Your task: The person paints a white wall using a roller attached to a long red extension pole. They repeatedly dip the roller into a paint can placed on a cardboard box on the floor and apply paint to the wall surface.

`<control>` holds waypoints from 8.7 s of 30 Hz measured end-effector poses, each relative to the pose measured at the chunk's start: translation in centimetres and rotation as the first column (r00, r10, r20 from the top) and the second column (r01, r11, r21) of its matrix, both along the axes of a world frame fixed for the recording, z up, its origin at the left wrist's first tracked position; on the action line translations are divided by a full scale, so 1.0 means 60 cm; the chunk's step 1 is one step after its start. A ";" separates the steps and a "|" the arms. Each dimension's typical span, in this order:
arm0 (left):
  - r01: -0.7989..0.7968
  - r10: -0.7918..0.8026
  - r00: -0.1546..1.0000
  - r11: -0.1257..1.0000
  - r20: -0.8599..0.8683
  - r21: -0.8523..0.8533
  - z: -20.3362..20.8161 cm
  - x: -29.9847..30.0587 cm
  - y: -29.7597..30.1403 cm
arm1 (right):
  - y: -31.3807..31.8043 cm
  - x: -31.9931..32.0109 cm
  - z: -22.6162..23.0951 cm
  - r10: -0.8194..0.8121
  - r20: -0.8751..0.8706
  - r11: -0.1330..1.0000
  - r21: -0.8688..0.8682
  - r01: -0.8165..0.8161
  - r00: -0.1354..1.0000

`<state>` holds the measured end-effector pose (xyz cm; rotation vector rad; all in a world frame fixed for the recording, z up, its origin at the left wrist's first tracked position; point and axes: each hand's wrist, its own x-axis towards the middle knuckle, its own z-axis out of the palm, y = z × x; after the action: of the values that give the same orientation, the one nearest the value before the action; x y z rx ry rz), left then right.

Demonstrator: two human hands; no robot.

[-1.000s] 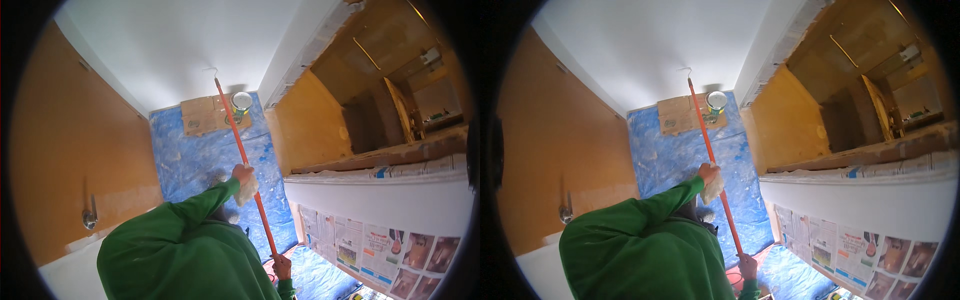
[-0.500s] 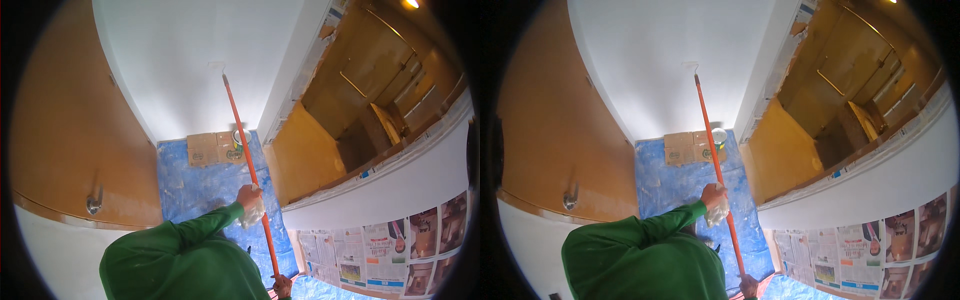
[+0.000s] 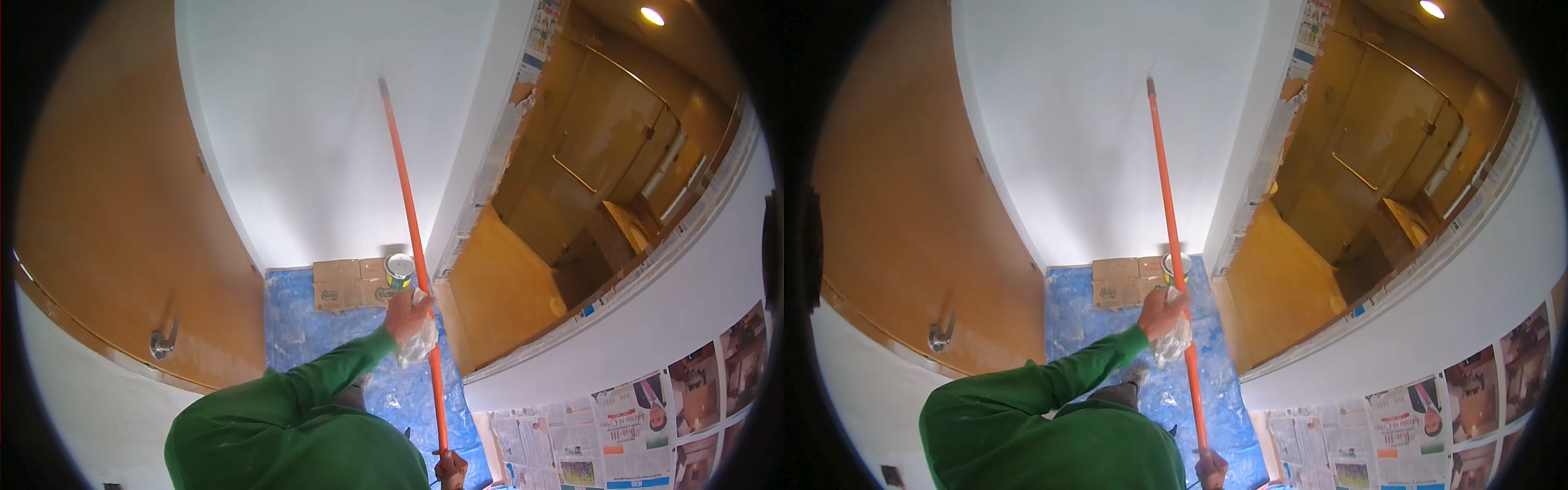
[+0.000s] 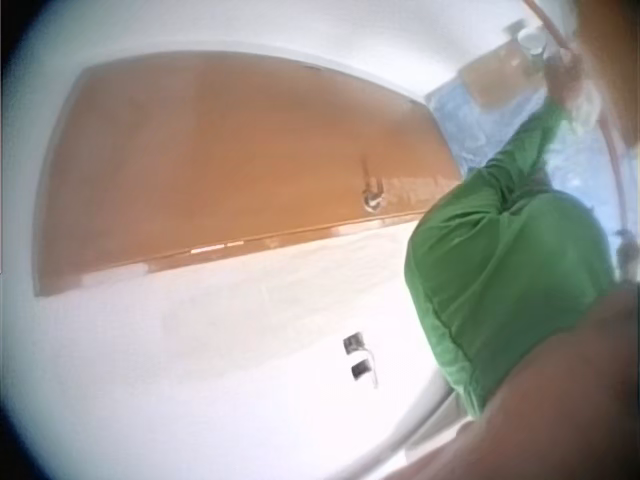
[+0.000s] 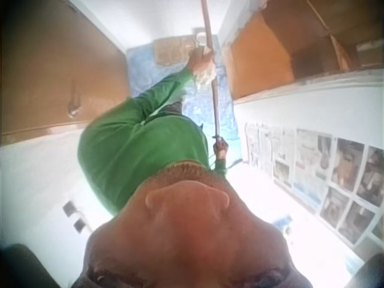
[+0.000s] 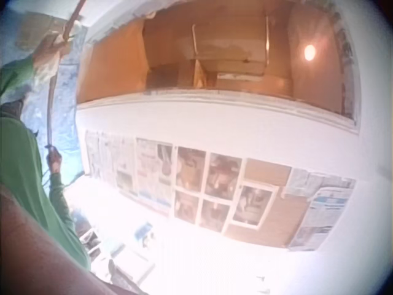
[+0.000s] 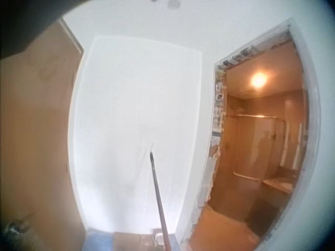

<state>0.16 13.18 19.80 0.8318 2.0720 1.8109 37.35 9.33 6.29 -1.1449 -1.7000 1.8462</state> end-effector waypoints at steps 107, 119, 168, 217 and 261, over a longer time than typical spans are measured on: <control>0.107 0.114 0.865 0.909 0.488 -0.402 -0.423 -0.060 -0.087 | -0.100 0.002 0.000 0.111 0.594 0.993 -0.038 -0.110 0.797; 0.119 0.265 0.737 0.855 0.622 -0.505 -0.548 -0.205 -0.042 | -0.052 -0.165 -0.034 0.124 0.635 0.976 0.062 -0.210 0.762; 0.153 -0.050 0.945 0.941 0.323 -0.303 -0.157 -0.024 -0.143 | -0.140 0.097 -0.122 0.180 0.291 0.893 0.352 -0.280 0.940; 0.156 -0.156 0.988 0.984 0.008 -0.086 -0.036 -0.097 -0.102 | -0.092 -0.065 -0.120 -0.146 -0.057 0.987 0.066 0.149 0.988; 0.067 -0.065 0.996 0.997 -0.061 0.047 0.106 -0.163 -0.003 | -0.029 -0.178 0.020 -0.118 -0.145 0.889 0.425 0.169 0.982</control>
<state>-9.64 13.01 26.19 0.9663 2.0176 1.8301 26.69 7.61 7.52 -0.9276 -1.7865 1.3196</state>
